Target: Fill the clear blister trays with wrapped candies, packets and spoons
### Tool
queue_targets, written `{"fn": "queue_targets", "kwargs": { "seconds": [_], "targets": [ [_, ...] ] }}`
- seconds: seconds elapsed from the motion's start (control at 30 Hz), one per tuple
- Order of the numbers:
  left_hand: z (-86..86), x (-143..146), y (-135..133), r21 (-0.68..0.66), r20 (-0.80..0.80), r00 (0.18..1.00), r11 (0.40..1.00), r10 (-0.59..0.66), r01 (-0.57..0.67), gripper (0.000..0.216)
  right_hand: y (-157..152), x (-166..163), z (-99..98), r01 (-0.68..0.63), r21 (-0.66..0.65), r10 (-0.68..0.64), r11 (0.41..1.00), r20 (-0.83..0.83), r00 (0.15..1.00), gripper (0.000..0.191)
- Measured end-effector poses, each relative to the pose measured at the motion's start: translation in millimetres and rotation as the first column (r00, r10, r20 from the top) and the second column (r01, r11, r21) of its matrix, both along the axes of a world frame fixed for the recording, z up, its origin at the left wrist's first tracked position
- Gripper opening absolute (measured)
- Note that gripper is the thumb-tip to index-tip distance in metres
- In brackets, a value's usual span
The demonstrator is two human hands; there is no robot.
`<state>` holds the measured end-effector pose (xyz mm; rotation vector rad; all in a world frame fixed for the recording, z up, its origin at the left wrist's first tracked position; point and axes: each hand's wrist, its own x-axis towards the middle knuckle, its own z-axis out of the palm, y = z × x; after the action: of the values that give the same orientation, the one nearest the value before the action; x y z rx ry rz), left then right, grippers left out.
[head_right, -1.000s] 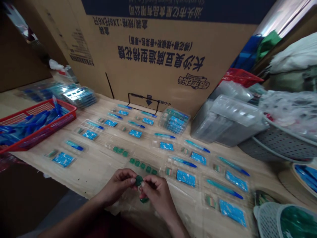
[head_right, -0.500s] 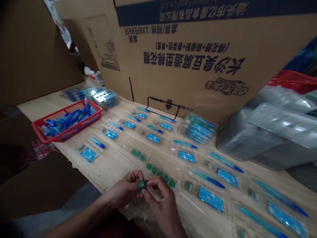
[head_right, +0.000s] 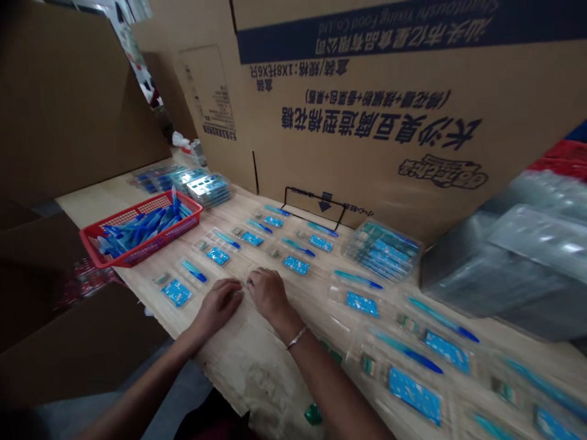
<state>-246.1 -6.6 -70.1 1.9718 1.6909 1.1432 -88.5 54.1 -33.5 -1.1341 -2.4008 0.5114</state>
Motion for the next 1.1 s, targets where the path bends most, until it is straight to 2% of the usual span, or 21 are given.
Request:
{"fn": "queue_targets", "kwargs": {
  "seconds": [0.07,0.17,0.23,0.3,0.4,0.47,0.53,0.6,0.7,0.77,0.83,0.9,0.93,1.0,1.07,1.1],
  "targets": [
    [-6.1,1.8,-0.7,0.045,-0.093,0.996,0.999,-0.003,0.007,0.013,2.6,-7.5,-4.1,0.005,-0.004,-0.005,1.000,0.023,1.000,0.006],
    [-4.9,3.8,-1.3,0.068,-0.190,0.982,0.997,-0.017,0.031,0.013,2.2,-5.6,-1.5,0.006,-0.016,-0.005,1.000,0.052,0.999,0.004],
    [-0.5,2.0,-1.0,0.071,-0.223,0.974,0.996,-0.036,0.054,0.013,-1.8,12.1,6.0,0.010,-0.025,-0.008,1.000,0.047,0.999,0.005],
    [3.9,-0.6,-1.2,0.094,-0.225,0.973,0.992,-0.056,0.079,0.013,-13.4,45.5,15.6,0.062,-0.027,-0.063,0.998,-0.019,0.998,0.008],
    [9.2,2.3,-4.6,0.173,-0.213,0.976,0.982,-0.043,0.081,0.011,-52.4,108.1,30.5,0.119,-0.137,-0.132,0.983,-0.090,0.987,0.012],
    [13.5,13.4,-10.8,0.167,-0.198,0.978,0.981,-0.065,0.099,0.011,-88.5,140.2,36.8,0.079,-0.264,-0.086,0.961,-0.016,0.996,0.015],
    [19.2,32.6,-20.1,0.117,-0.158,0.972,0.974,-0.176,0.195,0.010,-122.5,155.9,36.7,0.062,-0.326,-0.036,0.943,0.086,0.996,0.020],
    [25.6,56.4,-30.9,0.065,-0.133,0.927,0.931,-0.350,0.360,0.009,-146.4,157.4,30.5,0.074,-0.311,-0.017,0.947,0.180,0.984,0.023],
    [34.3,88.6,-46.0,-0.030,-0.155,0.808,0.820,-0.569,0.571,0.009,-159.5,149.5,18.7,0.097,-0.239,-0.029,0.966,0.270,0.962,0.024],
    [39.7,102.4,-54.7,-0.116,-0.109,0.757,0.765,-0.644,0.634,0.011,-158.8,147.2,14.3,0.108,-0.222,-0.049,0.969,0.255,0.966,0.022],
    [43.9,110.7,-62.1,-0.209,0.074,0.735,0.710,-0.674,0.672,0.015,-156.1,149.0,13.6,0.130,-0.244,-0.098,0.961,0.137,0.986,0.018],
    [45.0,116.5,-67.9,-0.297,0.380,0.711,0.651,-0.591,0.699,0.019,-154.0,152.2,15.1,0.140,-0.295,-0.162,0.945,-0.052,0.985,0.013],
    [44.0,119.2,-69.9,-0.331,0.541,0.684,0.624,-0.488,0.707,0.020,-153.3,153.2,15.9,0.135,-0.325,-0.192,0.936,-0.152,0.970,0.011],
    [39.5,124.4,-71.9,-0.372,0.787,0.580,0.588,-0.210,0.718,0.023,-152.5,153.2,16.5,0.111,-0.374,-0.241,0.921,-0.321,0.916,0.009],
    [33.4,128.3,-71.7,-0.384,0.892,0.451,0.573,0.027,0.724,0.029,-152.2,150.7,15.4,0.080,-0.409,-0.270,0.909,-0.431,0.861,0.008],
    [30.6,129.4,-71.2,-0.386,0.909,0.404,0.565,0.100,0.729,0.031,-152.2,149.1,14.5,0.068,-0.422,-0.282,0.904,-0.471,0.836,0.007]
  ]
}}
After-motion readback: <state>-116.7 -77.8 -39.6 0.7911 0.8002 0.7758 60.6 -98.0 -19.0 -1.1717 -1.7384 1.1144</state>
